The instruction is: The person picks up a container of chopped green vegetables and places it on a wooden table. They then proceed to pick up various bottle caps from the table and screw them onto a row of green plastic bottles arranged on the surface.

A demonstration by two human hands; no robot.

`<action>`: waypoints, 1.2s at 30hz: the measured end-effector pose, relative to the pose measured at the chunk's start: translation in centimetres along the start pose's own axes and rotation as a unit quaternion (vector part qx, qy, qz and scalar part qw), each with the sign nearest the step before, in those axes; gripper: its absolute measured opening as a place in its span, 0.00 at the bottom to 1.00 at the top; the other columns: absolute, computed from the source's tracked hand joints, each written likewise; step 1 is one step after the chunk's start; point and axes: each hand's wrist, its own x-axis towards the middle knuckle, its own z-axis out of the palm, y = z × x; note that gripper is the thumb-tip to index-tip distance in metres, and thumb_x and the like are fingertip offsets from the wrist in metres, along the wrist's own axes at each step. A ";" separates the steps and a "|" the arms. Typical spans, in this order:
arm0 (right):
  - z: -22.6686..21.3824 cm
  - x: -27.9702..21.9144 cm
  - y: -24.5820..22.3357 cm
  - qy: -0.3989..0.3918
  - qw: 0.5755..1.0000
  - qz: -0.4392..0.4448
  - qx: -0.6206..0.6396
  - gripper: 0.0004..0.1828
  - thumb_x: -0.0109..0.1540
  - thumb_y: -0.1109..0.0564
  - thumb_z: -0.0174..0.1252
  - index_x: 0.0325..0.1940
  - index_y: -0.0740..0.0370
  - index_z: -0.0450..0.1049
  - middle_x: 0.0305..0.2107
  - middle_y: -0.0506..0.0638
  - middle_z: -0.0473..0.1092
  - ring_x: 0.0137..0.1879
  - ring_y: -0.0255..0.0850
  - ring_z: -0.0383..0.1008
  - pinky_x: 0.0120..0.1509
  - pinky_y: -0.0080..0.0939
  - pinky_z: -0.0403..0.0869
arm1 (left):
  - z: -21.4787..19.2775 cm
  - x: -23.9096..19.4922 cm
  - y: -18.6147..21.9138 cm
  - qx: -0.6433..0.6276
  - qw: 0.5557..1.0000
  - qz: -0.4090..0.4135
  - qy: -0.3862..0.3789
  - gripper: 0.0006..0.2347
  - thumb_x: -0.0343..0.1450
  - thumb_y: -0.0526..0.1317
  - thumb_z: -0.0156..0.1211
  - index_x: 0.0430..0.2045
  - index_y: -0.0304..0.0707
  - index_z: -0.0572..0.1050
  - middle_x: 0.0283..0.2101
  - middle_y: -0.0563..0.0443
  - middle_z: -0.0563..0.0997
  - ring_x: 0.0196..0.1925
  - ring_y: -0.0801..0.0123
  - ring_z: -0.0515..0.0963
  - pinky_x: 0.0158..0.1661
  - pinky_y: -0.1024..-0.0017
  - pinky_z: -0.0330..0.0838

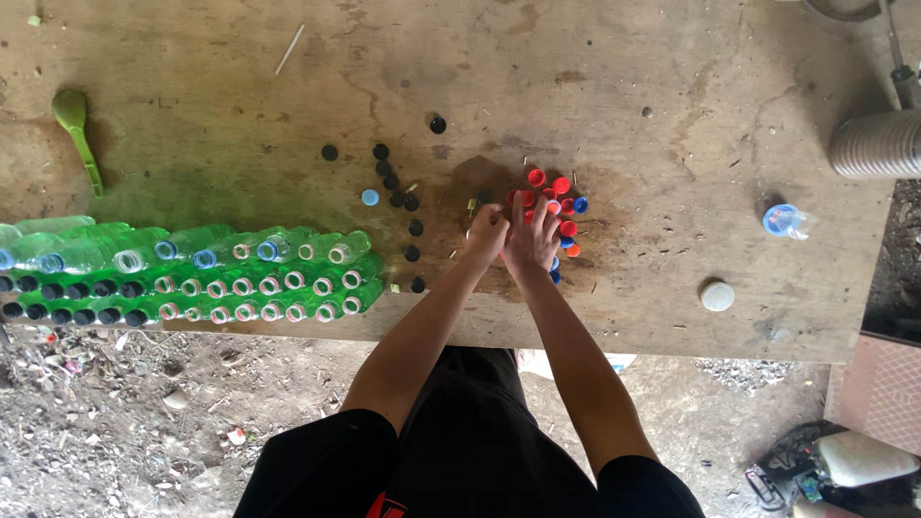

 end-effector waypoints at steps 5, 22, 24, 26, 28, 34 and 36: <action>2.3 -0.4 1.5 0.078 0.993 -0.075 -0.040 0.35 0.61 0.45 0.61 0.72 0.45 0.64 0.69 0.58 0.53 0.61 0.65 0.64 0.45 0.58 0.79 | 0.0 0.2 -0.1 0.012 0.998 0.065 0.020 0.19 0.67 0.36 0.57 0.53 0.35 0.73 0.48 0.40 0.83 0.51 0.58 0.83 0.52 0.65 0.75; 2.5 1.0 2.9 0.084 0.989 -0.113 0.051 0.21 0.52 0.56 0.68 0.49 0.49 0.74 0.53 0.55 0.64 0.56 0.59 0.67 0.35 0.50 0.81 | -1.2 -1.2 0.6 0.040 0.996 0.082 0.022 0.16 0.70 0.38 0.55 0.51 0.35 0.76 0.50 0.41 0.84 0.55 0.58 0.83 0.54 0.64 0.76; 2.4 1.0 2.9 0.094 0.988 -0.101 0.073 0.20 0.52 0.58 0.67 0.47 0.50 0.74 0.53 0.55 0.64 0.56 0.58 0.67 0.37 0.51 0.80 | -1.5 -1.3 1.1 0.016 1.000 -0.003 0.001 0.16 0.70 0.39 0.54 0.52 0.37 0.75 0.50 0.43 0.83 0.48 0.58 0.85 0.45 0.65 0.79; 2.3 0.8 2.8 0.107 0.986 -0.085 0.100 0.17 0.53 0.59 0.66 0.45 0.51 0.74 0.51 0.54 0.63 0.56 0.58 0.67 0.41 0.53 0.79 | -1.7 -1.4 1.2 0.002 0.999 -0.032 -0.005 0.16 0.70 0.40 0.54 0.52 0.39 0.74 0.50 0.44 0.83 0.46 0.60 0.86 0.40 0.66 0.81; 2.4 0.8 2.8 0.118 0.980 -0.057 0.149 0.17 0.54 0.62 0.64 0.46 0.53 0.74 0.51 0.56 0.64 0.55 0.58 0.68 0.43 0.54 0.78 | -1.6 -1.3 1.1 -0.003 1.000 -0.002 0.005 0.16 0.70 0.40 0.55 0.52 0.39 0.75 0.49 0.44 0.84 0.47 0.63 0.85 0.39 0.68 0.82; 2.8 1.2 2.5 0.140 0.926 0.021 0.350 0.11 0.58 0.66 0.59 0.43 0.56 0.73 0.46 0.54 0.66 0.50 0.54 0.71 0.51 0.53 0.74 | -0.9 -0.8 -0.5 -0.011 1.000 -0.009 0.005 0.16 0.70 0.40 0.54 0.51 0.39 0.76 0.51 0.46 0.82 0.49 0.64 0.84 0.41 0.67 0.81; 2.5 1.5 2.5 0.142 0.908 0.030 0.394 0.10 0.59 0.66 0.59 0.43 0.57 0.74 0.44 0.54 0.66 0.50 0.52 0.71 0.51 0.52 0.74 | -0.7 -0.7 -0.4 0.005 0.999 0.032 0.018 0.15 0.71 0.41 0.57 0.52 0.39 0.76 0.50 0.45 0.84 0.52 0.65 0.83 0.47 0.68 0.77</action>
